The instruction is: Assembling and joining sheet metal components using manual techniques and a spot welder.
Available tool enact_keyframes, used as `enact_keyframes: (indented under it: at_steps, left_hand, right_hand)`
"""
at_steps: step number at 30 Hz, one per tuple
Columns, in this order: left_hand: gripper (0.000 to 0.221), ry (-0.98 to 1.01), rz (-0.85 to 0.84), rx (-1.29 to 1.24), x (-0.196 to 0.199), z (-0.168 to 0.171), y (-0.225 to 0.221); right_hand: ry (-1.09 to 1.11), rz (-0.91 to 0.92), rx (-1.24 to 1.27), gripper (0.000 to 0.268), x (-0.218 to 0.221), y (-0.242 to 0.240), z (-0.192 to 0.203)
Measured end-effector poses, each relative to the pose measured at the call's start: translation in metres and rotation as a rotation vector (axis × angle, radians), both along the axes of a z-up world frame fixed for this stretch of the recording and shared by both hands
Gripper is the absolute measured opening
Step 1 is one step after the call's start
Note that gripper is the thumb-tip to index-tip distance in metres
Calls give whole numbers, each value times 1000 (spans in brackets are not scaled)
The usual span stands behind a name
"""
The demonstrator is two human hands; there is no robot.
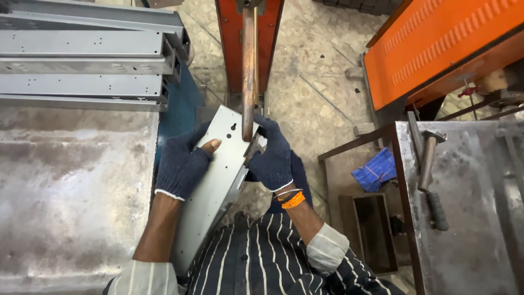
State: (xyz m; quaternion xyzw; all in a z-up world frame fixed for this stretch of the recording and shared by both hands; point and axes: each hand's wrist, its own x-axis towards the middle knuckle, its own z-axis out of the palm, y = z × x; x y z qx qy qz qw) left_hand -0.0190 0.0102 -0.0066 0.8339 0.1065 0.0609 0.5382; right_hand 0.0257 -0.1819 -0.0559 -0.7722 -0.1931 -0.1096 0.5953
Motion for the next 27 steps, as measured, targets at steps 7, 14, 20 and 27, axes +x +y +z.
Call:
enact_keyframes:
  at_steps: [7,14,20,27]
  left_hand:
    - [46,80,39,-1,0,-1,0]
    - [44,73,41,-29,5,-2,2]
    - [43,20,24,-21,3,-2,-2]
    - [43,-39,4,-11,3,-9,-1]
  right_hand:
    - [25,40,-24,69,4,-3,-9]
    - [-20,-5,-58,70,6,-2,-4]
    - [92,0,4,66,2,0,-7]
    - [4,23,-2,72,1,-1,-12]
